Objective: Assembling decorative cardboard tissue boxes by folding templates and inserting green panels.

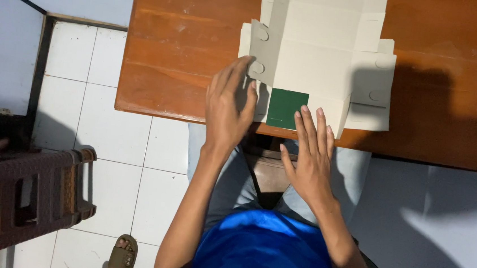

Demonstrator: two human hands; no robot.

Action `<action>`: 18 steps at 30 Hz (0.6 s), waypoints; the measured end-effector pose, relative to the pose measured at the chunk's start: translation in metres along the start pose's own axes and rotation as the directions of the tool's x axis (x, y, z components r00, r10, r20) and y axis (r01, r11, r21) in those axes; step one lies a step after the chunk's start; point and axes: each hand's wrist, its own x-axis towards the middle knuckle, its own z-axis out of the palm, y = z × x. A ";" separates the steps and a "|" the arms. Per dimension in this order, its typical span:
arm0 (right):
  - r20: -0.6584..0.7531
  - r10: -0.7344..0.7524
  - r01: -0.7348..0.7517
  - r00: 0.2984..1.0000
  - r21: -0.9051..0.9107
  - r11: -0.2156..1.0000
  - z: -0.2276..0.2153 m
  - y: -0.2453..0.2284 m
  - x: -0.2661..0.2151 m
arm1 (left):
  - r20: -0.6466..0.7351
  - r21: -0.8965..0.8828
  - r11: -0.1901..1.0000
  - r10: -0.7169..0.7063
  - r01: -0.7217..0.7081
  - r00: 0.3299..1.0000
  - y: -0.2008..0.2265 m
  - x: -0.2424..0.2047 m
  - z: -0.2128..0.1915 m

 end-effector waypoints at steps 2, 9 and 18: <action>-0.008 -0.008 0.008 1.000 -0.007 1.000 0.000 0.000 0.001 | -0.002 0.014 1.000 -0.007 0.007 1.000 -0.006 0.007 0.000; -0.028 -0.013 0.014 1.000 0.003 1.000 0.001 -0.001 0.000 | -0.020 0.030 0.999 -0.030 0.030 0.999 -0.023 0.017 0.011; -0.003 0.004 -0.004 1.000 0.018 1.000 0.002 0.000 0.001 | 0.034 0.017 0.993 -0.116 0.116 0.993 -0.038 0.039 0.020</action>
